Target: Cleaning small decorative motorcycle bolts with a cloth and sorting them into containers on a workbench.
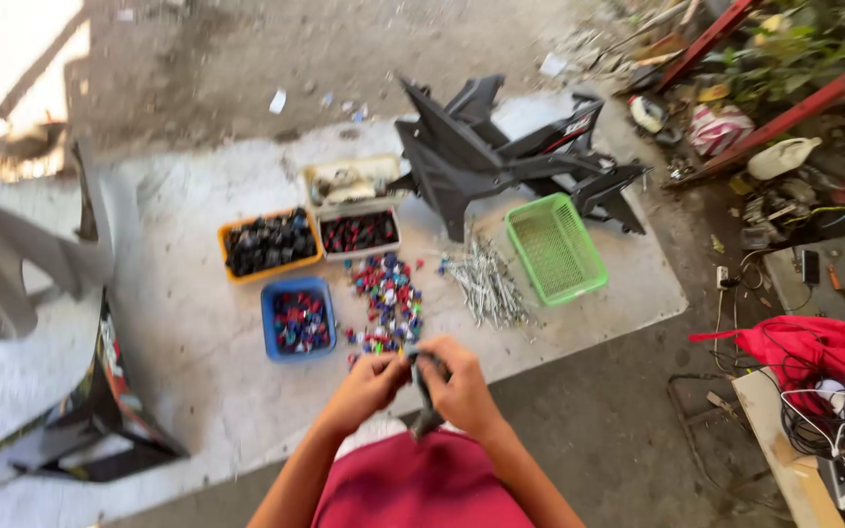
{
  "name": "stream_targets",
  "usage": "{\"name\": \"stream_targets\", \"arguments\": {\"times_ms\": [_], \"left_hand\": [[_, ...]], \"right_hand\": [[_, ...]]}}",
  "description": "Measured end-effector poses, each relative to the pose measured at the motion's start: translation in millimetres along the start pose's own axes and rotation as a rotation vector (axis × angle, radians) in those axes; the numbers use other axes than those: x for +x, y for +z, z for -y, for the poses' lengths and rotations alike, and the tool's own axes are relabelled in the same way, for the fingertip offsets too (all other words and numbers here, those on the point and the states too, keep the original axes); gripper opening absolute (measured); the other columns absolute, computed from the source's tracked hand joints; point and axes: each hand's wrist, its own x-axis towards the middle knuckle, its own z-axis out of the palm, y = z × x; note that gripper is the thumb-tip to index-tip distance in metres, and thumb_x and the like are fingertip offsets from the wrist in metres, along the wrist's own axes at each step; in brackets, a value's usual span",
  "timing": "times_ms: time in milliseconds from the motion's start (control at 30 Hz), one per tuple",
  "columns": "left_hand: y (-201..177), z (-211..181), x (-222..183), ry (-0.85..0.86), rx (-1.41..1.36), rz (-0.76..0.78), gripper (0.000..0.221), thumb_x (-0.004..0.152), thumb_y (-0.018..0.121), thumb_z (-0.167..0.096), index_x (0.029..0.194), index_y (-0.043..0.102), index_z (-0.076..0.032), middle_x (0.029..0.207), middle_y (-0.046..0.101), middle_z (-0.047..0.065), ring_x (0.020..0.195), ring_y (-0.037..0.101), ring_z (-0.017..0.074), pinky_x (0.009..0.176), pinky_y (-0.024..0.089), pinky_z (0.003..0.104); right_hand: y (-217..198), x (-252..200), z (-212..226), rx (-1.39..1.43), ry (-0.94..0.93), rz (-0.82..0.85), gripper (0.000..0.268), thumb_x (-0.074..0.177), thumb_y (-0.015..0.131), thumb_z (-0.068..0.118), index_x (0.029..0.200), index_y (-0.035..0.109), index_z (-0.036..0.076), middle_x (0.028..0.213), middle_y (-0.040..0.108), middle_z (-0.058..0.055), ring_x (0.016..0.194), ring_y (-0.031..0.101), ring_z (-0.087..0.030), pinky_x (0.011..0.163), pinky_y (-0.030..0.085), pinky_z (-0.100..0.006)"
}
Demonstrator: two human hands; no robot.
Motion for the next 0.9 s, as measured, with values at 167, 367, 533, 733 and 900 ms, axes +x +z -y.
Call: {"name": "stream_targets", "arguments": {"times_ms": [167, 367, 533, 733, 900], "left_hand": [[-11, 19, 18, 0.005, 0.043, 0.105, 0.041, 0.107, 0.052, -0.033, 0.076, 0.055, -0.006, 0.063, 0.047, -0.001, 0.052, 0.035, 0.0094, 0.047, 0.028, 0.027], [17, 57, 62, 0.104, -0.159, -0.342, 0.056, 0.108, 0.047, -0.037, 0.062, 0.053, -0.006, 0.05, 0.045, 0.003, 0.042, 0.034, 0.0123, 0.04, 0.026, 0.03], [49, 22, 65, 0.178, -0.119, -0.481, 0.052, 0.105, 0.054, -0.033, 0.062, 0.056, -0.004, 0.05, 0.048, 0.004, 0.045, 0.037, 0.0119, 0.042, 0.03, 0.028], [72, 16, 78, 0.289, -0.337, -0.506, 0.037, 0.106, 0.056, -0.022, 0.073, 0.059, -0.004, 0.056, 0.041, -0.002, 0.047, 0.028, 0.0067, 0.042, 0.021, 0.026], [84, 41, 86, 0.291, -0.203, -0.573, 0.046, 0.108, 0.051, -0.028, 0.067, 0.049, -0.007, 0.053, 0.043, 0.0, 0.044, 0.034, 0.0096, 0.04, 0.029, 0.028]], "right_hand": [[-15, 13, -2, 0.238, 0.073, 0.124, 0.013, 0.088, 0.066, 0.0, 0.098, 0.073, 0.001, 0.085, 0.068, -0.004, 0.068, 0.057, -0.014, 0.064, 0.047, -0.026], [-34, 31, 0, 0.171, -0.155, 0.139, 0.015, 0.081, 0.067, -0.007, 0.094, 0.072, -0.001, 0.094, 0.07, -0.005, 0.065, 0.054, -0.015, 0.058, 0.044, -0.026], [-39, 35, -20, 0.204, -0.195, 0.034, 0.017, 0.083, 0.066, -0.007, 0.099, 0.07, -0.002, 0.1, 0.071, -0.007, 0.065, 0.055, -0.014, 0.058, 0.047, -0.026], [-63, 67, -25, 0.142, -0.228, 0.083, 0.016, 0.083, 0.067, -0.003, 0.098, 0.072, 0.0, 0.092, 0.073, -0.006, 0.068, 0.06, -0.016, 0.063, 0.05, -0.027], [-80, 77, -31, -0.122, -0.695, 0.17, 0.025, 0.075, 0.073, -0.006, 0.099, 0.07, 0.0, 0.097, 0.069, -0.009, 0.076, 0.064, -0.024, 0.066, 0.053, -0.034]]}}
